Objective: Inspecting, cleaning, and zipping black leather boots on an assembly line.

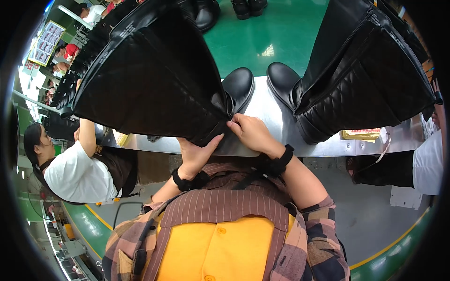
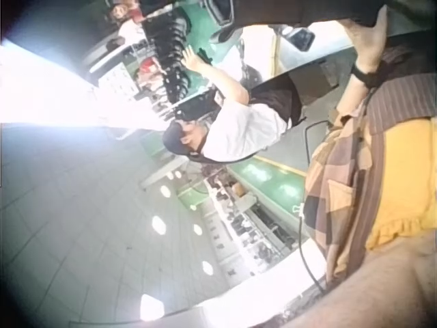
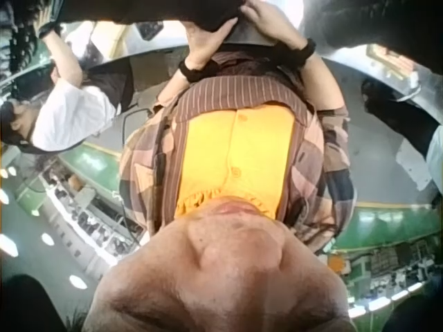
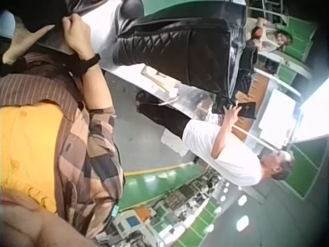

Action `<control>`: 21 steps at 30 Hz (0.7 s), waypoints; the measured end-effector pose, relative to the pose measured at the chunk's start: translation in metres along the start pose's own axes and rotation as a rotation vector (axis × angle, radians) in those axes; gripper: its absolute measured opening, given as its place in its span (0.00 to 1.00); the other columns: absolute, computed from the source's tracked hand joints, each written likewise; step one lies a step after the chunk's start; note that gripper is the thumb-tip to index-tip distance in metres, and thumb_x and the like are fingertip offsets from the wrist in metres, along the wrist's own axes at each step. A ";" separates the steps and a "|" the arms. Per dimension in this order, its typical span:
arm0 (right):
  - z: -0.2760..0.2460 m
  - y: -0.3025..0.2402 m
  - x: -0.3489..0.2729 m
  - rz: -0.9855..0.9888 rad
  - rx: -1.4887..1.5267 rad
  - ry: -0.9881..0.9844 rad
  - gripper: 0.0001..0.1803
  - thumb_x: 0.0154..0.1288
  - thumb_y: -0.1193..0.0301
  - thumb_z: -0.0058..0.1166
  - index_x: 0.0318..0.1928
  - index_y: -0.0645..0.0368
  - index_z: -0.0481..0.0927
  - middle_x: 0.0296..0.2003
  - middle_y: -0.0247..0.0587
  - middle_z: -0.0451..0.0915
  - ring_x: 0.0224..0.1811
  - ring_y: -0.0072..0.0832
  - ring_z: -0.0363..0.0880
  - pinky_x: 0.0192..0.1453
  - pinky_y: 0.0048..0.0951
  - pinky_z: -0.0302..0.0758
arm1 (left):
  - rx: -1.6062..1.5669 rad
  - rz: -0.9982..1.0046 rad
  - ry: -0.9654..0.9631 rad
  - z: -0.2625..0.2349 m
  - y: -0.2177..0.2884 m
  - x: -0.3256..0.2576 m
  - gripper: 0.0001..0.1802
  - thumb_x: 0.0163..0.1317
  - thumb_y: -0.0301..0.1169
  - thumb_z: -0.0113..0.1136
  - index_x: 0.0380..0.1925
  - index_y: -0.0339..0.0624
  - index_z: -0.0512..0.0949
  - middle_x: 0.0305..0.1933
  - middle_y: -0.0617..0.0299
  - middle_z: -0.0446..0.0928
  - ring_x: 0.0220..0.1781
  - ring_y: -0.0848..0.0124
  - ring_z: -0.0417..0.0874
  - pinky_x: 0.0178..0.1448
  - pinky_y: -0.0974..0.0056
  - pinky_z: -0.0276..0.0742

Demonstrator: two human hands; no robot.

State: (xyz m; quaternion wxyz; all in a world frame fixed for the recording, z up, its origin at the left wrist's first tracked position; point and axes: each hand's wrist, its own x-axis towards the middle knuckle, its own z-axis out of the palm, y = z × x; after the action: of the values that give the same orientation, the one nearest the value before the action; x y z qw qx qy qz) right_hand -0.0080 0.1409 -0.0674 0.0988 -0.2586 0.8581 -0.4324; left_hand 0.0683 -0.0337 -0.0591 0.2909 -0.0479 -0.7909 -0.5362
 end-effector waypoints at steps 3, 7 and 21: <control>-0.002 0.001 0.005 0.272 0.426 -0.216 0.18 0.72 0.62 0.48 0.31 0.64 0.78 0.23 0.42 0.80 0.21 0.32 0.78 0.28 0.33 0.73 | -0.023 -0.159 0.036 0.002 -0.004 -0.008 0.33 0.47 0.27 0.76 0.52 0.31 0.71 0.46 0.51 0.81 0.47 0.64 0.84 0.53 0.63 0.78; 0.012 -0.010 0.002 0.295 0.549 -0.077 0.19 0.73 0.63 0.46 0.28 0.64 0.77 0.21 0.36 0.77 0.19 0.21 0.74 0.24 0.26 0.71 | 0.037 -0.182 0.016 0.006 0.005 -0.004 0.23 0.48 0.26 0.74 0.45 0.31 0.77 0.40 0.52 0.84 0.41 0.65 0.87 0.48 0.64 0.80; -0.017 -0.062 0.001 0.158 0.760 0.108 0.20 0.74 0.63 0.44 0.26 0.62 0.73 0.17 0.32 0.72 0.16 0.19 0.70 0.22 0.23 0.67 | 0.183 -0.180 -0.057 0.012 -0.001 0.001 0.13 0.49 0.22 0.71 0.37 0.37 0.82 0.36 0.62 0.84 0.37 0.73 0.84 0.45 0.67 0.79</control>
State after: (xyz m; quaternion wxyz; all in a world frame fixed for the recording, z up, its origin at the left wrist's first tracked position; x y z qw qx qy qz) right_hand 0.0064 0.1215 -0.0075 0.1753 -0.1138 0.6580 -0.7234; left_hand 0.0618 -0.0238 -0.0621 0.2219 0.0347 -0.8456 -0.4842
